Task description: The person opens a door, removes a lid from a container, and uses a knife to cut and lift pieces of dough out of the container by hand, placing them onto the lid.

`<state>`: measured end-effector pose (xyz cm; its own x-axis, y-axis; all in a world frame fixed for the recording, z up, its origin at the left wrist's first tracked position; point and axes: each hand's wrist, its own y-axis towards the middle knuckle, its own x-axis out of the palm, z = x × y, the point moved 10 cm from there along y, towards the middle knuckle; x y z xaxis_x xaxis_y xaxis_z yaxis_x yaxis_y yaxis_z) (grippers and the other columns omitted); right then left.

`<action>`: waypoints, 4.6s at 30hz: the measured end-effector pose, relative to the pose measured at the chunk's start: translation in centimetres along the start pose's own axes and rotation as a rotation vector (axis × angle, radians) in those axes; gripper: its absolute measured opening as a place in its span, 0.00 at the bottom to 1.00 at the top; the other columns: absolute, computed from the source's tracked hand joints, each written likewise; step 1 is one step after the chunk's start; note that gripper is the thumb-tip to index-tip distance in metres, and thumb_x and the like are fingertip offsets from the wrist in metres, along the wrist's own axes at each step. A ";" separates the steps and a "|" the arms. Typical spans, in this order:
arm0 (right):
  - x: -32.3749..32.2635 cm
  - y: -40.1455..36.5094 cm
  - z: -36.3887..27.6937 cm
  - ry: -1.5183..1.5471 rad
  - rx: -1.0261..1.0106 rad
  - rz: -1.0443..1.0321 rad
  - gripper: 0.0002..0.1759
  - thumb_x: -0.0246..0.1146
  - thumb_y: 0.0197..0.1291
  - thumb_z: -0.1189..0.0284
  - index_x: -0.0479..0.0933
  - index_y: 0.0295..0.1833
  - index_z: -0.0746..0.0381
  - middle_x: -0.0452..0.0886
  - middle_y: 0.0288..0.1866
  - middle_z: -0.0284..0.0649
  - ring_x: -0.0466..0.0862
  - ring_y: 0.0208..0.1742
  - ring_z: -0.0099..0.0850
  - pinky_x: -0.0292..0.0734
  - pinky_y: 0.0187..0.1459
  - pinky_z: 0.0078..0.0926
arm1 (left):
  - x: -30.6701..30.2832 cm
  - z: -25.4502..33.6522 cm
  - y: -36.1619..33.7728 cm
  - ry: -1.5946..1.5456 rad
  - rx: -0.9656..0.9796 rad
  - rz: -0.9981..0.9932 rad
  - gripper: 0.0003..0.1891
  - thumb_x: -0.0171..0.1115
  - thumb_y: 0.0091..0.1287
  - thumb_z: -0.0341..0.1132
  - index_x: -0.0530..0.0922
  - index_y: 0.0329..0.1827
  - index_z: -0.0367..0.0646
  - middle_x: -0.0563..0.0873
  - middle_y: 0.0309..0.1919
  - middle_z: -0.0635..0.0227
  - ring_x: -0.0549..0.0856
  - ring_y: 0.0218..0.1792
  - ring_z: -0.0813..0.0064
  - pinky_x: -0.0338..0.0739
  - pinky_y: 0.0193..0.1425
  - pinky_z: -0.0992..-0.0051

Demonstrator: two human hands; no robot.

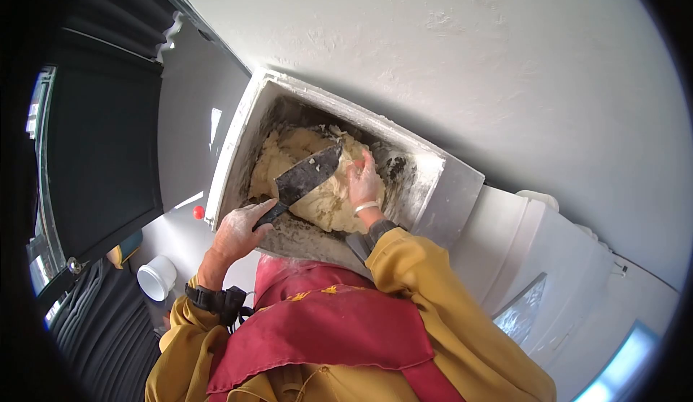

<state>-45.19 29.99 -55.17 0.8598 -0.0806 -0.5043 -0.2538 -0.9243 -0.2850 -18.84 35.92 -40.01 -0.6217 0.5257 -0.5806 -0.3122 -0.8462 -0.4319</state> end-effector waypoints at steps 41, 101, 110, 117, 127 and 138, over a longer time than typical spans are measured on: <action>-0.1 0.3 1.0 -0.313 -0.078 -0.147 0.07 0.62 0.53 0.69 0.79 0.35 0.62 0.82 0.31 0.45 0.82 0.36 0.41 0.75 0.40 0.34 | -0.2 -2.5 8.3 -0.266 -0.233 0.268 0.17 0.55 0.60 0.36 0.76 0.48 0.33 0.82 0.35 0.44 0.81 0.41 0.50 0.74 0.47 0.64; -0.5 0.0 1.0 -0.321 -0.031 -0.143 0.12 0.60 0.55 0.65 0.77 0.36 0.63 0.81 0.32 0.48 0.81 0.37 0.44 0.74 0.40 0.37 | -1.4 3.5 8.0 -0.188 -0.061 0.155 0.18 0.53 0.57 0.34 0.76 0.47 0.32 0.82 0.40 0.42 0.80 0.47 0.47 0.73 0.53 0.60; 4.6 1.2 -5.7 0.274 0.014 -0.182 0.22 0.60 0.58 0.66 0.70 0.56 0.66 0.80 0.39 0.46 0.80 0.37 0.34 0.75 0.42 0.28 | -1.7 2.4 12.9 -0.236 -0.088 -0.062 0.18 0.51 0.57 0.31 0.76 0.51 0.34 0.80 0.22 0.65 0.74 0.17 0.80 0.70 0.20 0.77; 8.2 0.9 -7.6 0.006 -0.050 -0.247 0.33 0.55 0.57 0.70 0.58 0.68 0.69 0.67 0.60 0.54 0.67 0.60 0.44 0.62 0.62 0.32 | -1.4 -1.8 15.5 -0.509 -0.235 -0.234 0.20 0.51 0.62 0.31 0.70 0.58 0.37 0.80 0.28 0.59 0.71 0.17 0.85 0.64 0.16 0.84; 11.4 2.1 -7.1 -0.001 0.076 -0.311 0.35 0.50 0.57 0.71 0.52 0.71 0.66 0.61 0.68 0.57 0.65 0.67 0.48 0.59 0.67 0.32 | -1.6 -2.8 17.0 -0.430 -0.340 -0.147 0.21 0.51 0.62 0.29 0.69 0.59 0.34 0.78 0.24 0.63 0.71 0.16 0.84 0.63 0.15 0.83; 7.6 4.2 -4.0 0.121 -0.038 -0.207 0.14 0.58 0.57 0.73 0.76 0.49 0.64 0.82 0.41 0.48 0.83 0.42 0.34 0.77 0.46 0.27 | -1.5 -4.4 12.6 -0.129 -0.147 0.216 0.19 0.53 0.57 0.29 0.75 0.53 0.33 0.82 0.26 0.63 0.80 0.27 0.78 0.74 0.34 0.77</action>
<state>-37.96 24.01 -56.88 0.9392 0.0699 -0.3361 -0.0518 -0.9390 -0.3400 -18.64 24.89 -47.61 -0.7517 0.3111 -0.5815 -0.0608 -0.9107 -0.4086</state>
